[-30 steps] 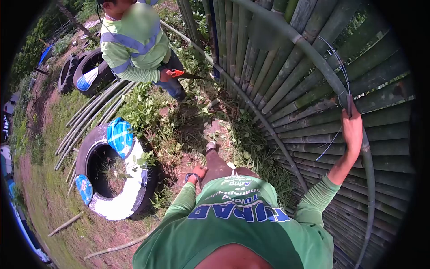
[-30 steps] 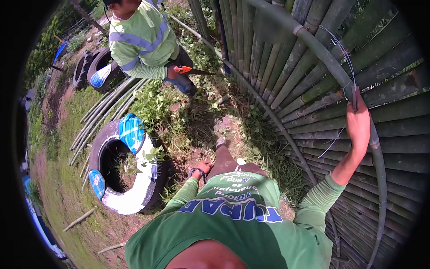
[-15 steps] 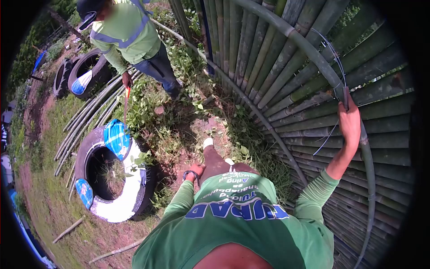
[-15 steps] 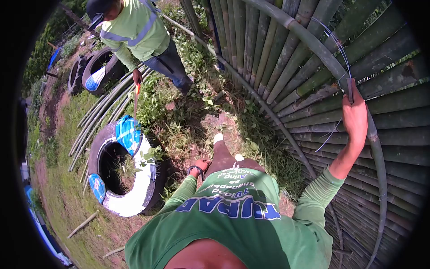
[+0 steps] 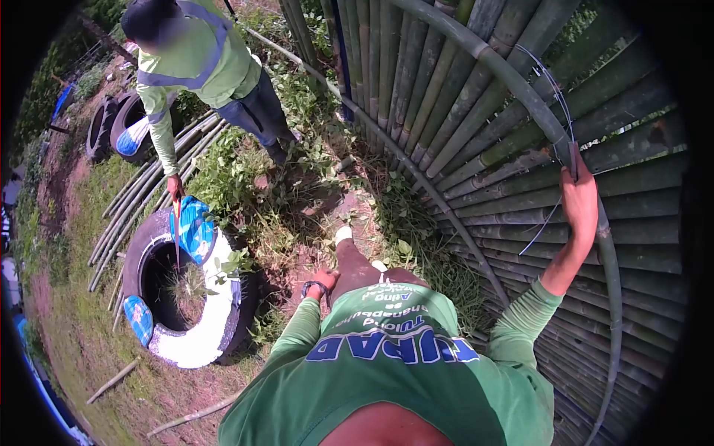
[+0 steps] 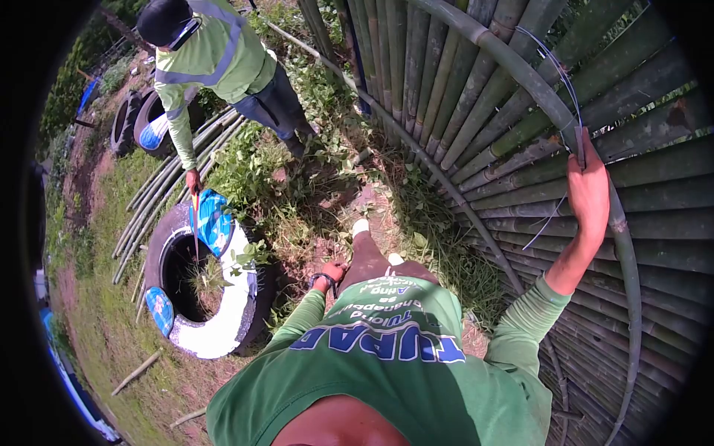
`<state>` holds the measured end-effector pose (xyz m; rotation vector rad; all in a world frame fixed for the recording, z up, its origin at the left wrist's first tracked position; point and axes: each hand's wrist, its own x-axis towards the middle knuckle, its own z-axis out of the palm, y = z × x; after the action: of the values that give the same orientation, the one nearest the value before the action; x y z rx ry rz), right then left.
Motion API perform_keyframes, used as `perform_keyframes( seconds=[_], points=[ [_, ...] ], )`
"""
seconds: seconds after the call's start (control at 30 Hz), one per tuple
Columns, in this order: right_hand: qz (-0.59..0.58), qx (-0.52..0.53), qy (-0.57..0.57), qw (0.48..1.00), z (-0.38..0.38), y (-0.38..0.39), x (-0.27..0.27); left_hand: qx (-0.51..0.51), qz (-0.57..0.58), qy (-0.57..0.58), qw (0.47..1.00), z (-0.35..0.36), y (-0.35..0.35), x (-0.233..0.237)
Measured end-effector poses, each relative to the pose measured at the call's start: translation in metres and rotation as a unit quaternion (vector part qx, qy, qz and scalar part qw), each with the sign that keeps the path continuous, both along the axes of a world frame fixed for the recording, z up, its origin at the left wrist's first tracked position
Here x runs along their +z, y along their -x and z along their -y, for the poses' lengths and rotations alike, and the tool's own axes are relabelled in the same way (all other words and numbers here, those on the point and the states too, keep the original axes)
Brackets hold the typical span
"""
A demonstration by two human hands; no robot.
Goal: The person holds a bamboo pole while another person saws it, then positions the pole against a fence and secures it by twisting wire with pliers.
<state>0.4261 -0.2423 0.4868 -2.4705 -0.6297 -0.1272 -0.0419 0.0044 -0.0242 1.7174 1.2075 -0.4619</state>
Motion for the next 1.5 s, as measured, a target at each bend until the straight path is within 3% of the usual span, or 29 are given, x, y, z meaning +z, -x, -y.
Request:
perform_keyframes(
  seconds=[0.43,0.6,1.2,1.5],
  points=[
    [-0.007,0.005,0.0,1.0,-0.001,0.001,0.003,0.009,0.016,0.005,1.0,0.0,-0.003,0.003],
    [-0.008,0.003,0.004,1.0,-0.001,0.001,0.002,-0.028,-0.012,-0.046,0.998,0.001,-0.007,0.018],
    [-0.004,0.003,-0.001,1.0,0.002,-0.002,-0.002,-0.002,0.037,-0.048,0.998,0.001,0.001,-0.013],
    [-0.01,-0.003,0.007,1.0,-0.001,0.0,0.002,-0.009,0.006,-0.047,0.999,0.0,-0.001,-0.011]
  ],
)
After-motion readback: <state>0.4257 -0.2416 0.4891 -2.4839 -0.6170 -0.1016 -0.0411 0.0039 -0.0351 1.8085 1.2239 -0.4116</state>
